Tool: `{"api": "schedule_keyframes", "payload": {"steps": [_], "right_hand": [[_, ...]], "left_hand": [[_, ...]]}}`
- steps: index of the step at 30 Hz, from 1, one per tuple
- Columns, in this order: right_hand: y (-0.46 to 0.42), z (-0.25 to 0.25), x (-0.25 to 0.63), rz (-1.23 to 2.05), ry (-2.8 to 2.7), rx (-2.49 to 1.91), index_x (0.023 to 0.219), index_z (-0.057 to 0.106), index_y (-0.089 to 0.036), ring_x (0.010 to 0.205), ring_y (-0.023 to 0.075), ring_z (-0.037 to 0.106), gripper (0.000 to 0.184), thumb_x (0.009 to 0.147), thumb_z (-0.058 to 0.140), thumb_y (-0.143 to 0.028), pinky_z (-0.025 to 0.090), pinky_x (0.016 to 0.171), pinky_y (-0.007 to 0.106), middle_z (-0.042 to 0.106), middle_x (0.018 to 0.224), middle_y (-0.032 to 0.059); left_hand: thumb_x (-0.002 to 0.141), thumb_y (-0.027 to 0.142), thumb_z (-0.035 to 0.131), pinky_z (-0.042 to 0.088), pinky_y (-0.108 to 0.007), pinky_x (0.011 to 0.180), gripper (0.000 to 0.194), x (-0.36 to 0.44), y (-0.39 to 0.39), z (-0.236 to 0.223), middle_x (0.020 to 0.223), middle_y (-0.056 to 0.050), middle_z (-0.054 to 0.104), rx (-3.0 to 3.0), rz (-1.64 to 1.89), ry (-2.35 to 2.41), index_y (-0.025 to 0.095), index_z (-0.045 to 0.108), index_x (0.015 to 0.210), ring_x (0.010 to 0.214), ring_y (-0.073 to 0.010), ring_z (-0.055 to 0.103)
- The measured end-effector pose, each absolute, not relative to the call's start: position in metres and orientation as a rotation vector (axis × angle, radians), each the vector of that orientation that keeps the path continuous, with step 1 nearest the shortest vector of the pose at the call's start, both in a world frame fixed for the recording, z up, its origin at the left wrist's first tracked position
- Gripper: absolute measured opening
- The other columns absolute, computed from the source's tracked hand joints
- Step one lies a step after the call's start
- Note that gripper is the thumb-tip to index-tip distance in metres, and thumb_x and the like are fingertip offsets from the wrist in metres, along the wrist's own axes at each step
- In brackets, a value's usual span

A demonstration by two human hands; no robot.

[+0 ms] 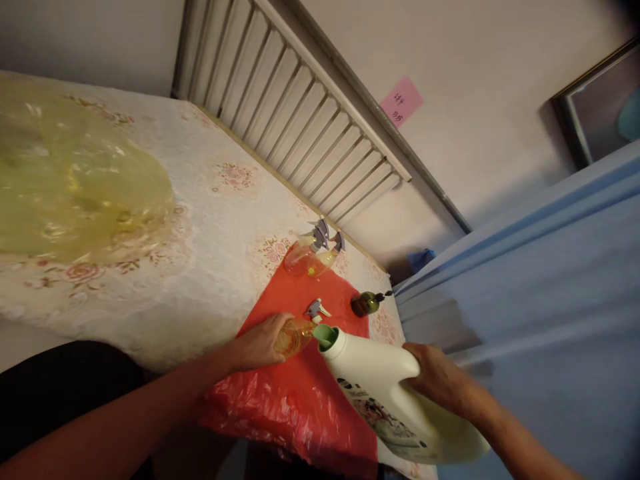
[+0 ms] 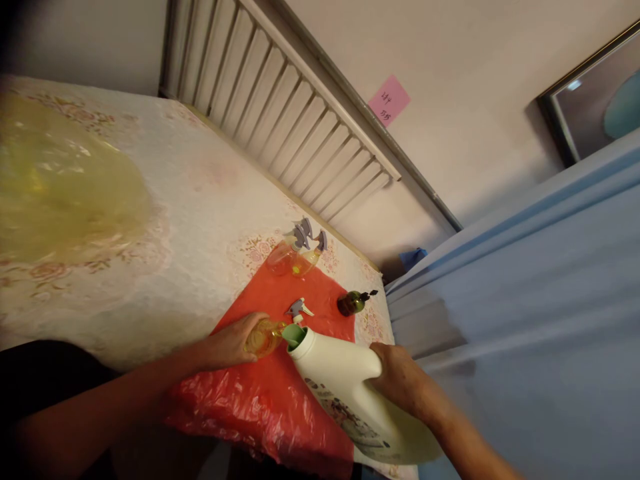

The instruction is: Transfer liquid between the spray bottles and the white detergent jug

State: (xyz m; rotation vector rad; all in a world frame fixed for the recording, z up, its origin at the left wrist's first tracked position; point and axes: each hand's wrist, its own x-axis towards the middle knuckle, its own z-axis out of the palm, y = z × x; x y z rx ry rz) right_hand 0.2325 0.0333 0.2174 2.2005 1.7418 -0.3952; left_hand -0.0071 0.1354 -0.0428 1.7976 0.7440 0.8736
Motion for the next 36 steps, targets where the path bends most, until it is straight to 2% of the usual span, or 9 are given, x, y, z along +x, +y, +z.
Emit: {"api": "schedule_keyframes", "payload": {"steps": [4,14,36], "right_hand": [[0.0337,0.2175,0.233,-0.402,1.736,2.197,0.077,0.061,-0.018,0.072,0.0161,0.065,0.013,0.067,0.055,-0.013,0.041,0.054,0.02,0.072,0.078,0.0026],[0.0337,0.2181,0.2331,-0.396,1.754,2.18,0.076,0.06,-0.018,0.071,0.0161,0.066,0.012,0.066,0.055,-0.013,0.041,0.055,0.02,0.071,0.077,0.0027],[0.0356,0.2181,0.2354,-0.389,1.747,2.164,0.077,0.06,-0.018,0.072,0.0175,0.065,0.013,0.065,0.056,-0.015,0.042,0.056,0.022,0.071,0.079,0.0036]], "left_hand": [[0.063,0.019,0.065,0.048,-0.033,0.087,0.064,-0.0084,0.1363,-0.044,0.115,-0.005,0.058,1.812,0.857,0.724,0.026,0.043,0.122,0.103,-0.0245,0.059],[0.065,0.025,0.067,0.047,-0.033,0.084,0.058,-0.0071,0.1355,-0.0451,0.112,-0.005,0.061,1.812,0.841,0.757,0.025,0.046,0.119,0.101,-0.0257,0.06],[0.065,0.023,0.065,0.047,-0.033,0.084,0.056,-0.0082,0.1346,-0.0399,0.111,-0.005,0.062,1.785,0.825,0.759,0.026,0.046,0.118,0.101,-0.0253,0.06]]}}
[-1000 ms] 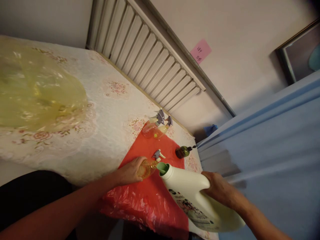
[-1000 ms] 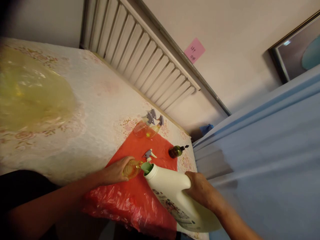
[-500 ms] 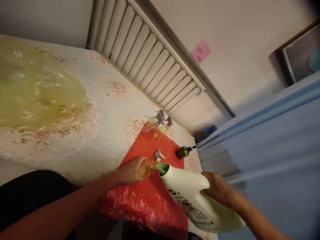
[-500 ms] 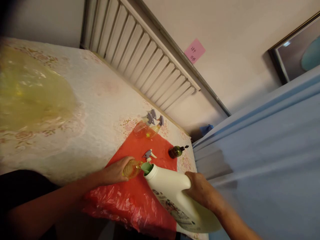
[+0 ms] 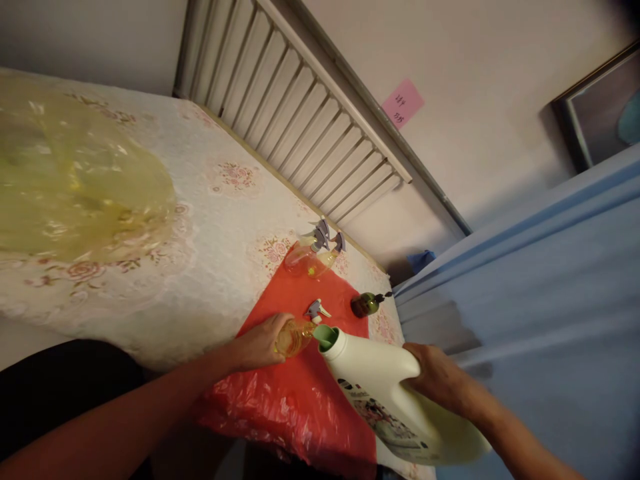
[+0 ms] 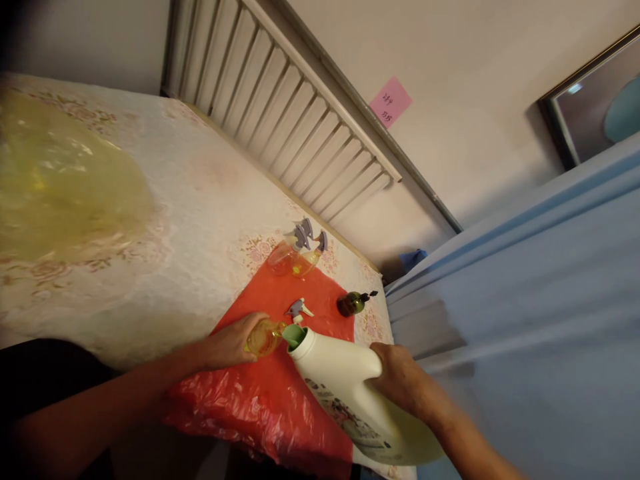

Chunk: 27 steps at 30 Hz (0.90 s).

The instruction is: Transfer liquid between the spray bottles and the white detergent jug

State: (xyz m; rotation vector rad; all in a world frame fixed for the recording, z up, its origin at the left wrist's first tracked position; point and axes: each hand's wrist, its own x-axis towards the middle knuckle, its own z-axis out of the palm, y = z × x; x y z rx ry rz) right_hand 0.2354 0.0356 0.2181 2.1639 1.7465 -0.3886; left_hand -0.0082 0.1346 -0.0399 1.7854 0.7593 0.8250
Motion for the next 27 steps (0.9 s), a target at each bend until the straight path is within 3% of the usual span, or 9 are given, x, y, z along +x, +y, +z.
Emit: {"api": "schedule_keyframes", "payload": {"steps": [27], "right_hand": [[0.0353,0.2195,0.2337,-0.377,1.749,2.162,0.075,0.06,-0.018,0.072,0.0174,0.066,0.013,0.064,0.056,-0.014,0.042,0.055,0.021,0.071,0.078,0.0034]], "left_hand": [[0.062,0.019,0.063,0.048,-0.031,0.08,0.056,-0.0084,0.1362,-0.0435,0.109,-0.005,0.061,1.811,0.848,0.733,0.025,0.046,0.116,0.097,-0.0242,0.06]]}}
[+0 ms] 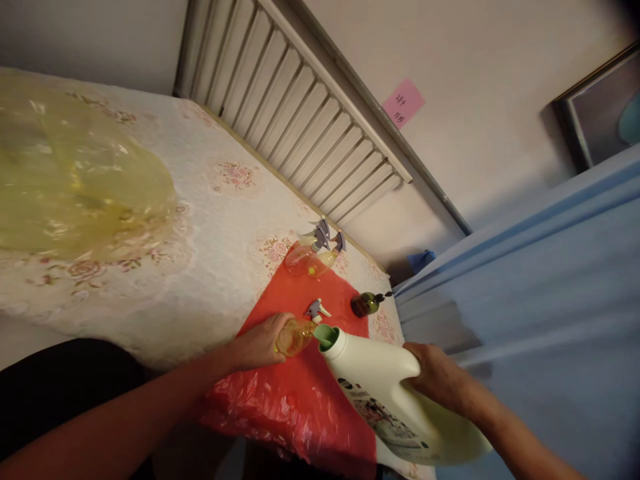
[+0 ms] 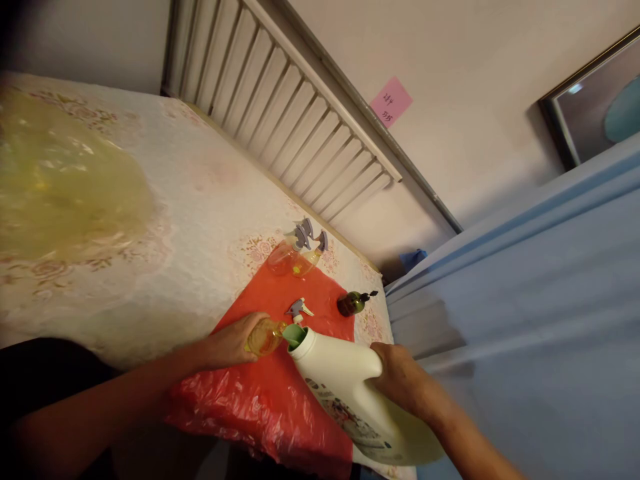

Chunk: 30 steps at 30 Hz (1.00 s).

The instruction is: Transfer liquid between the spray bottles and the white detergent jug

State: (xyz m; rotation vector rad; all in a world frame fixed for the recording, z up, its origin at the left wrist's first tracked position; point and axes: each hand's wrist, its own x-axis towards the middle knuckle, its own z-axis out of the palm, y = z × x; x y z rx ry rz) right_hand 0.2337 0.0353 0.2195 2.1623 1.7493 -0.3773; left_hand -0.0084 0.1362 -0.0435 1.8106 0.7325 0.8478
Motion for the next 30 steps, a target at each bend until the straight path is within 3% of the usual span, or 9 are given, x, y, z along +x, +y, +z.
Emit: {"api": "schedule_keyframes", "payload": {"steps": [17,21,26,30], "right_hand": [[0.022,0.195,0.249,-0.478,1.828,2.274,0.072,0.061,-0.018,0.069,0.016,0.064,0.011,0.063,0.056,-0.015,0.042,0.054,0.019,0.07,0.074,0.0016],[0.014,0.186,0.258,-0.597,1.852,2.382,0.072,0.058,-0.017,0.06,0.0128,0.059,0.011,0.062,0.055,-0.015,0.04,0.049,0.018,0.066,0.069,-0.0001],[0.012,0.189,0.271,-0.832,1.793,2.639,0.073,0.06,-0.017,0.046,0.0095,0.048,0.014,0.06,0.057,-0.018,0.036,0.042,0.019,0.057,0.058,-0.0043],[0.016,0.193,0.283,-0.848,1.896,2.861,0.072,0.064,-0.016,0.049,0.0114,0.05,0.015,0.058,0.063,-0.02,0.038,0.046,0.021,0.057,0.054,-0.0043]], "left_hand": [[0.064,0.022,0.067,0.048,-0.031,0.082,0.06,-0.007,0.136,-0.043,0.112,-0.006,0.06,1.783,0.845,0.754,0.023,0.044,0.12,0.098,-0.0235,0.06],[0.064,0.019,0.066,0.049,-0.032,0.084,0.061,-0.005,0.138,-0.048,0.111,-0.005,0.06,1.793,0.863,0.723,0.023,0.043,0.121,0.099,-0.0227,0.061],[0.062,0.015,0.065,0.046,-0.037,0.097,0.07,-0.007,0.138,-0.049,0.126,-0.008,0.056,1.807,0.857,0.73,0.023,0.04,0.127,0.114,-0.0266,0.056],[0.066,0.02,0.067,0.039,-0.042,0.106,0.082,-0.006,0.136,-0.049,0.142,-0.01,0.045,1.801,0.889,0.771,0.023,0.03,0.139,0.127,-0.0308,0.047]]}}
